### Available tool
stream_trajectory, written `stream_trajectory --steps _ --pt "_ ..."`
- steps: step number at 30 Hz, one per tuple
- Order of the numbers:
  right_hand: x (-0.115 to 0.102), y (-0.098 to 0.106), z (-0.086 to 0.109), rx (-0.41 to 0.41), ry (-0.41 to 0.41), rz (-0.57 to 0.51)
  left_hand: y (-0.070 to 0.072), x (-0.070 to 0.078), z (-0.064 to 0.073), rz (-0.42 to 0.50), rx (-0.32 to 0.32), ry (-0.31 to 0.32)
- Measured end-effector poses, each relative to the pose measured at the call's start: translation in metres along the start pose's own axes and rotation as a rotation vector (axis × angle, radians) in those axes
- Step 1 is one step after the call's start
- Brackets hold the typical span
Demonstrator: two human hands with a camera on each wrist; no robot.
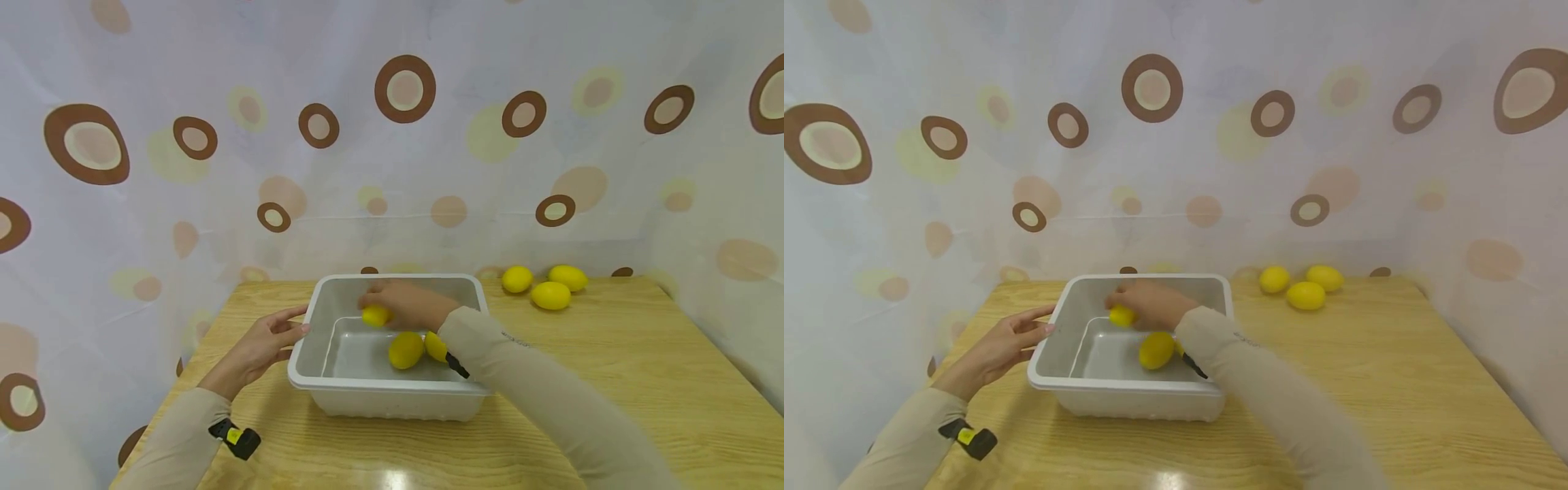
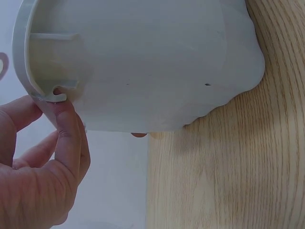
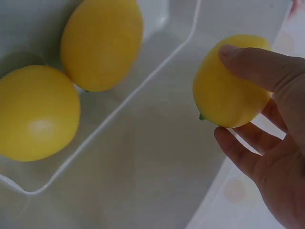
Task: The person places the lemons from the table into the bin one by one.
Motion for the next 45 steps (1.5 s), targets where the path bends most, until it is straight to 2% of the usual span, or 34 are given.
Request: stream_trajectory --steps 3,9,25,36,45 --pt "0.001 -0.011 -0.005 -0.021 0.015 0.005 0.001 0.000 0.000 0.003 0.000 0.001" --pt "0.004 -0.026 -0.012 -0.082 -0.027 -0.045 0.001 -0.001 0.001 0.000 -0.007 0.006" --pt "0.002 -0.033 -0.015 -0.211 -0.107 0.026 0.002 -0.003 0.003 -0.002 -0.002 0.011" --pt "0.008 -0.039 -0.012 -0.200 -0.080 0.092 0.000 -0.003 -0.001 -0.008 0.003 0.011" --pt "0.009 -0.042 -0.012 -0.205 -0.120 0.107 0.000 -0.002 0.000 -0.013 0.016 0.016"
Point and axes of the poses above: each hand's wrist, its own z-axis away from the middle knuckle, its own y-axis out of the back of the hand, x = y × z, the point moved 4 cm from there along -z, towards the middle knuckle, and after that the axes turned 8 degrees about z, right-handed, at the moved point
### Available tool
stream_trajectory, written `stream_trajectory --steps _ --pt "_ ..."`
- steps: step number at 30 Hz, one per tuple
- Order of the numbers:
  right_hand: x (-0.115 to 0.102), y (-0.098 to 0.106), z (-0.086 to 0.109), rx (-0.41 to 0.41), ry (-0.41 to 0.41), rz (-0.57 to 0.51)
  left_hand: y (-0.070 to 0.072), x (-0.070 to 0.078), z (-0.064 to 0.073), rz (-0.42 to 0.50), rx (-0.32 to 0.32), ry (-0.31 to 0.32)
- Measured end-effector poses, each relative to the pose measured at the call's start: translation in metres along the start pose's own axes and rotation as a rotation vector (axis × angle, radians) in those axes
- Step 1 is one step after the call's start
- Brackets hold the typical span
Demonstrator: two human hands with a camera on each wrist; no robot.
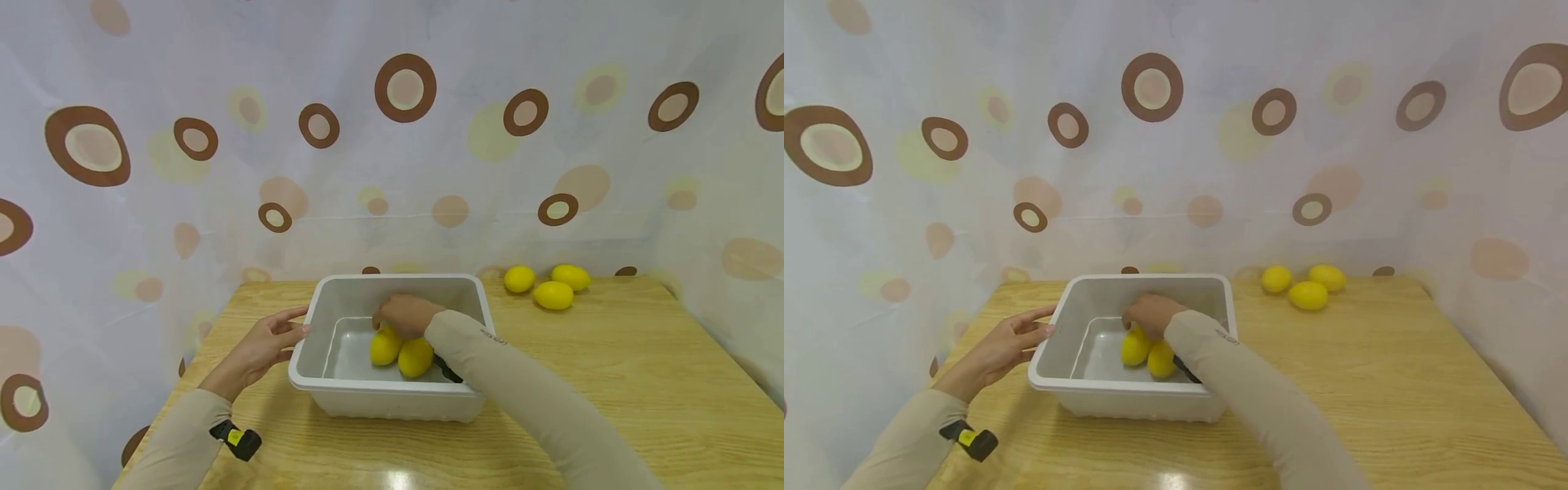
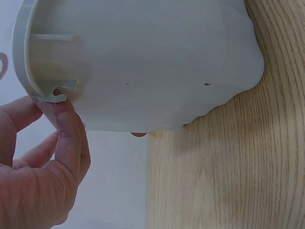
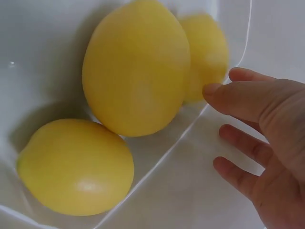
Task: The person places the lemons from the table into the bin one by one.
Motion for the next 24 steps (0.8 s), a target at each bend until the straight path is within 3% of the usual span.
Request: stream_trajectory --steps 10,24 --pt "0.0020 -0.0013 0.0006 0.001 0.016 -0.073 -0.0011 0.0021 0.0009 0.005 -0.005 -0.006" --pt "-0.0009 0.0049 0.0065 -0.045 -0.049 -0.169 -0.0016 0.0033 0.0021 0.016 -0.020 -0.013"
Point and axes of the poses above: each hand's wrist, its own z-axis away from the middle knuckle, its own y-axis out of the back of the hand, x = y × z, the point moved 4 cm from there along -z, towards the middle knuckle, and after that the axes turned 8 degrees about z, right-handed, at the moved point
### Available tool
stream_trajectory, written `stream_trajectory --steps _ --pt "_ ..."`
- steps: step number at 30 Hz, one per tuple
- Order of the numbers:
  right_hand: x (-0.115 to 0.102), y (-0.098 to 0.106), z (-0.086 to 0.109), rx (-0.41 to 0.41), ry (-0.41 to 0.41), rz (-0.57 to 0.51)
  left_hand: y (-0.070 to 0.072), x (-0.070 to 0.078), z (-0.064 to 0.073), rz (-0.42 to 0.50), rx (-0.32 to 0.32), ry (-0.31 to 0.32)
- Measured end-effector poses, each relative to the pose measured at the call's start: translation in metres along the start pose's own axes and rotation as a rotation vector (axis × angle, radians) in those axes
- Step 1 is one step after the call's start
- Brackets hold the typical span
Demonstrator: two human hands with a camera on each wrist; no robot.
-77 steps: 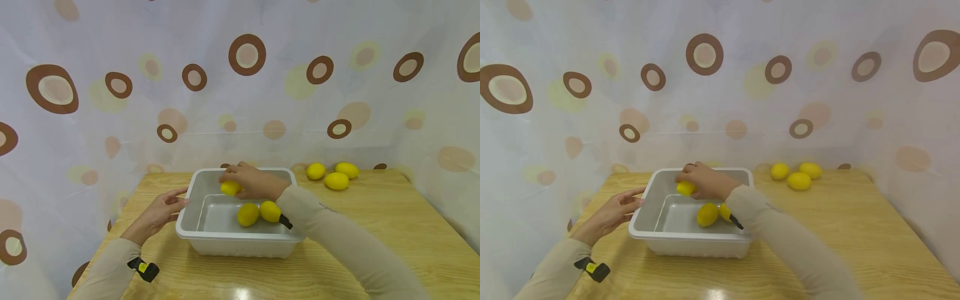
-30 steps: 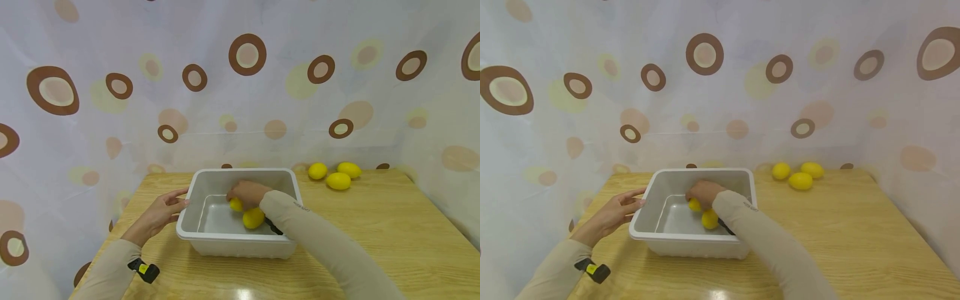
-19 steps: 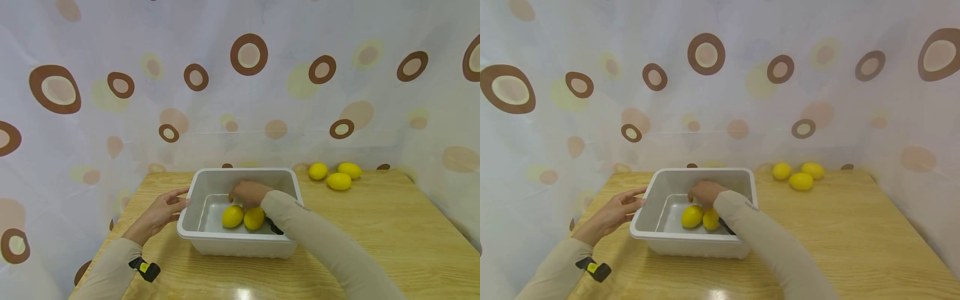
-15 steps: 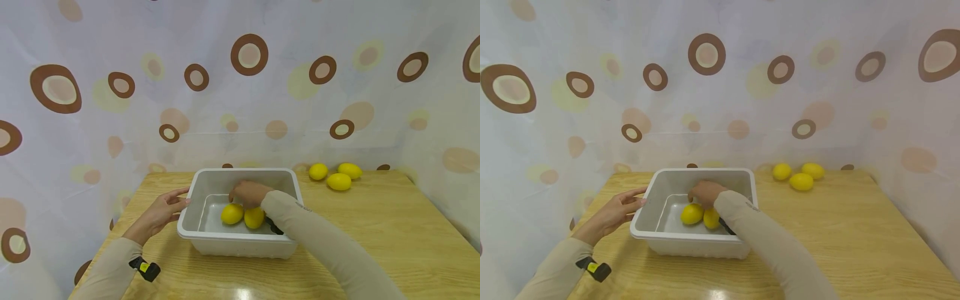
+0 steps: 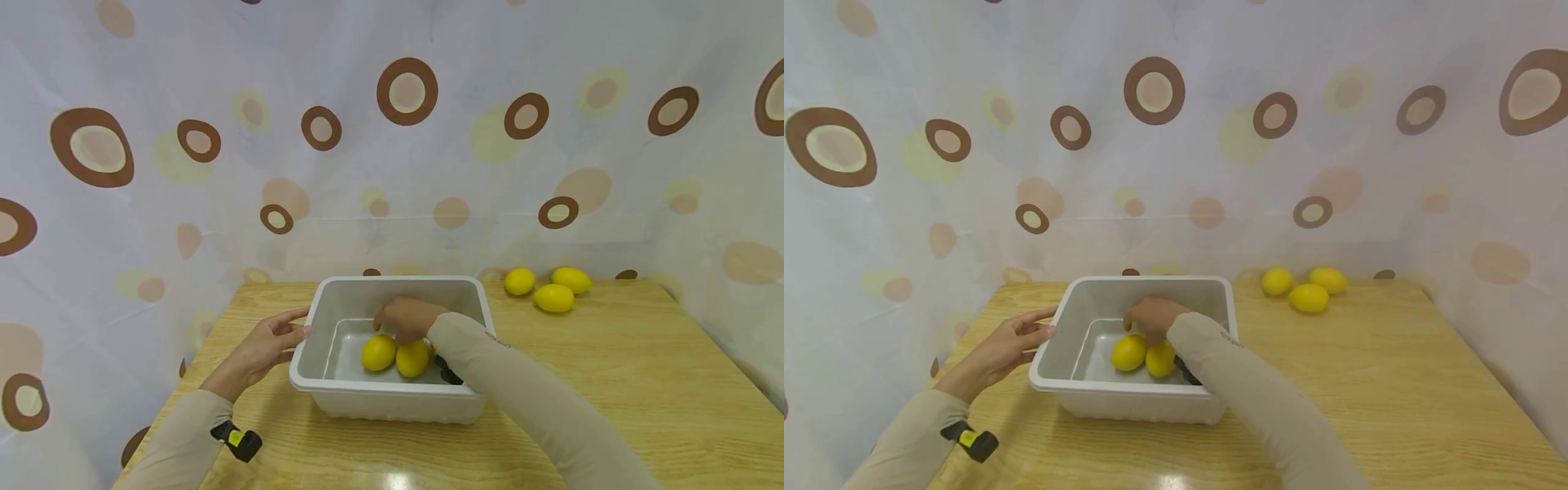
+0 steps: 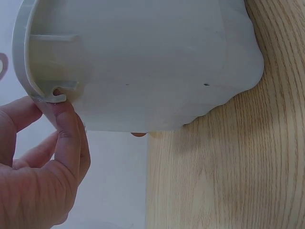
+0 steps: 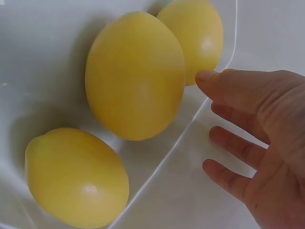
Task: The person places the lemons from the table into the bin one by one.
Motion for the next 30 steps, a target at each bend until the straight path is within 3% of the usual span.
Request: stream_trajectory --steps 5,11,19,30 --pt "0.001 -0.001 -0.001 -0.007 -0.005 -0.013 0.001 -0.001 -0.001 0.006 0.002 0.002" --pt "0.001 -0.001 -0.002 -0.002 0.040 0.007 0.001 -0.003 -0.002 0.009 0.001 0.001" --pt "0.000 0.003 -0.004 0.028 0.087 -0.049 0.002 -0.002 -0.002 0.000 0.011 0.001" --pt "-0.011 0.018 0.002 0.066 0.114 0.021 0.001 -0.002 -0.002 -0.001 0.008 -0.001"
Point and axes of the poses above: each hand's wrist, its own z-axis away from the middle knuckle, its own y-axis out of the back of the hand, x = y × z, the point moved 4 cm from there along -z, towards the middle knuckle, and after that the axes turned 8 degrees about z, right-handed, at the moved point
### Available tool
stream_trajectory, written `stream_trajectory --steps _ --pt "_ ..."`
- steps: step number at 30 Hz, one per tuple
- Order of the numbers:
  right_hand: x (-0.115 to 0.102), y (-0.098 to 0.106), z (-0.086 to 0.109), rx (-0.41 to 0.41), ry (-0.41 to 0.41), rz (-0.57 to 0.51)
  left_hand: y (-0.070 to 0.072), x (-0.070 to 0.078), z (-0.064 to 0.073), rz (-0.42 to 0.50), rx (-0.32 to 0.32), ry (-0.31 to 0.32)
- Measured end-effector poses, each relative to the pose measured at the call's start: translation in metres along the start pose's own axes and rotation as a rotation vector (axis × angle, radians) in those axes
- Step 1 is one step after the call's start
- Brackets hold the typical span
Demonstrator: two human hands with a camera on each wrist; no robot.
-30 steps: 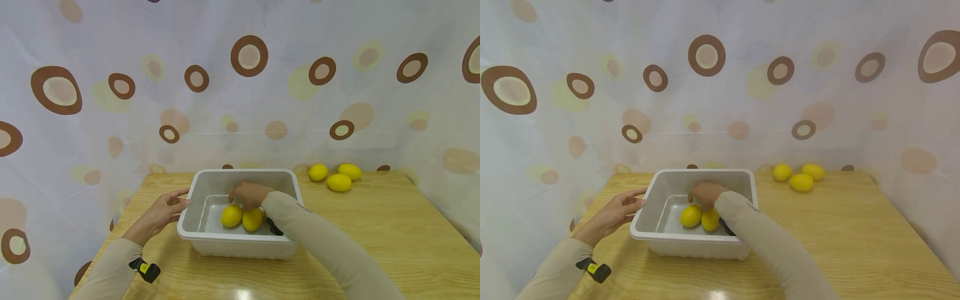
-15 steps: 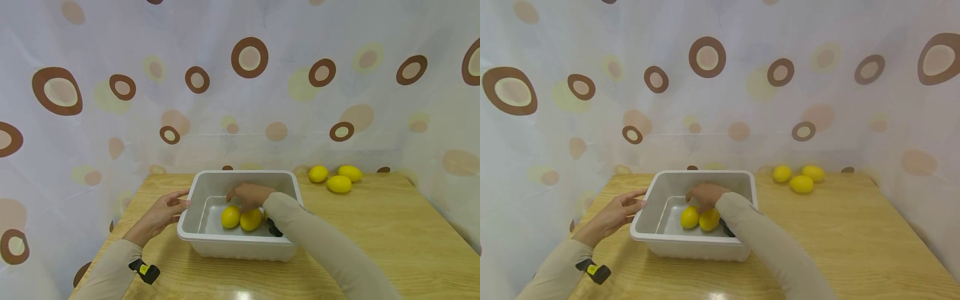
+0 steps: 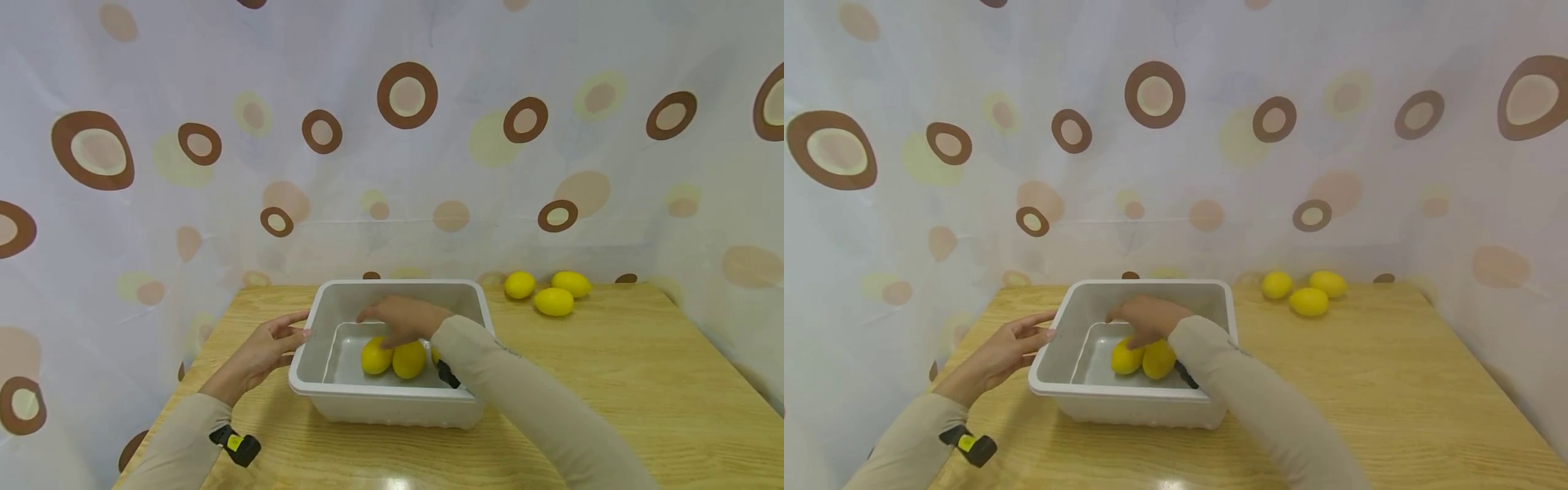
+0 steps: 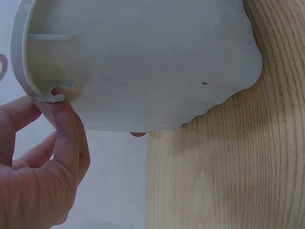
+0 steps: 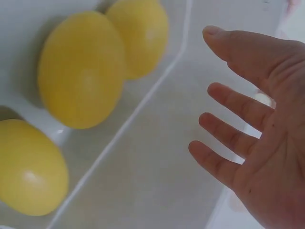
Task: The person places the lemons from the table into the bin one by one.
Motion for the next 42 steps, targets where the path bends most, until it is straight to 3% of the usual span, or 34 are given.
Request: stream_trajectory --steps 4,11,15,20,25,32,42 --pt "-0.001 0.017 0.004 0.076 0.029 -0.043 0.000 0.000 0.000 0.003 0.001 -0.005" --pt "0.005 0.059 0.025 0.303 0.119 -0.086 0.000 0.001 0.000 -0.001 0.008 -0.005" --pt "0.021 0.074 0.047 0.383 0.101 -0.106 0.000 0.001 0.001 0.003 0.010 -0.003" --pt "0.052 0.080 0.077 0.418 0.013 -0.120 -0.001 0.002 0.000 0.008 0.008 -0.002" --pt "0.089 0.075 0.110 0.419 -0.097 -0.117 -0.001 0.002 0.000 0.006 0.007 -0.006" --pt "0.138 0.047 0.150 0.381 -0.237 -0.027 0.000 0.000 -0.001 0.000 0.015 -0.002" --pt "0.185 0.005 0.183 0.310 -0.408 -0.047 -0.002 0.001 0.000 -0.002 0.006 -0.003"
Point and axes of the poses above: each hand's wrist, its own z-axis away from the middle knuckle, its own y-axis out of the back of the hand, x = y × z, the point moved 4 cm from there along -z, towards the middle knuckle, and after that the axes turned 8 degrees about z, right-handed, at the moved point
